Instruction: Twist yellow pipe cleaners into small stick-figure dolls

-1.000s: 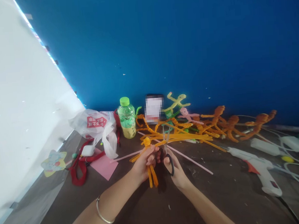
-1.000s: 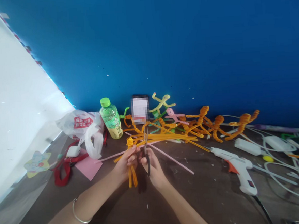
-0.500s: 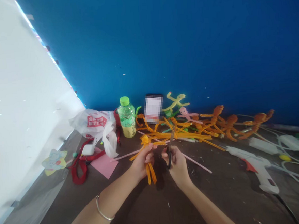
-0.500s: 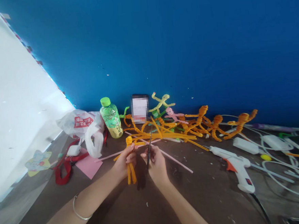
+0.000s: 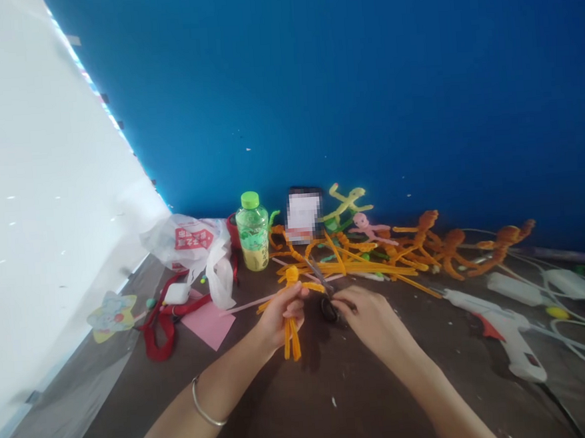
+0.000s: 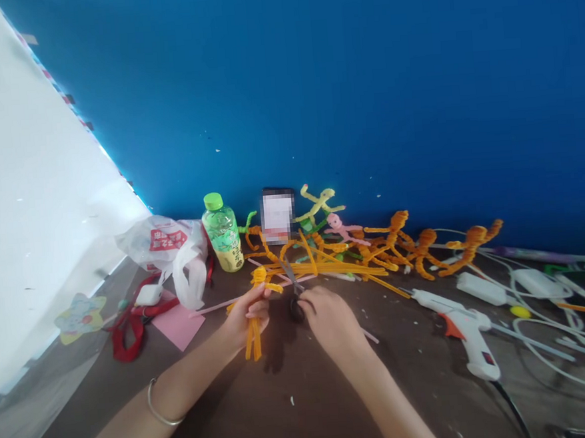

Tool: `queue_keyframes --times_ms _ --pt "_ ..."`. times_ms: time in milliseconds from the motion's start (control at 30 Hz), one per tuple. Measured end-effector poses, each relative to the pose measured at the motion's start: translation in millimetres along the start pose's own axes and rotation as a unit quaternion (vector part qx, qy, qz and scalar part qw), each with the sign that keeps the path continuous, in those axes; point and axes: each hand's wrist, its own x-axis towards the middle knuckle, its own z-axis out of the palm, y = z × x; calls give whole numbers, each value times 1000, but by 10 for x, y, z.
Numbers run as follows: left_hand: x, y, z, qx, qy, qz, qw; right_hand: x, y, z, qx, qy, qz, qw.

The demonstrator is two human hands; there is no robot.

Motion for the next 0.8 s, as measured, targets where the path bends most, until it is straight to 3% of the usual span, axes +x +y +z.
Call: queue_keyframes --times_ms 100,167,467,600,800 --pt "-7 13 14 4 16 -35 999 -18 -83 -61 86 96 -104 986" --pt "-7 14 12 9 25 -54 998 -31 -131 -120 125 128 -155 972" --pt "-3 -13 0 32 32 -89 995 -90 -158 -232 169 65 -229 956" --pt "-8 -25 1 45 34 -83 995 -95 -157 -276 119 53 -256 958" --pt "2 -50 -36 73 8 -60 995 -105 -216 -347 -75 29 -296 952"
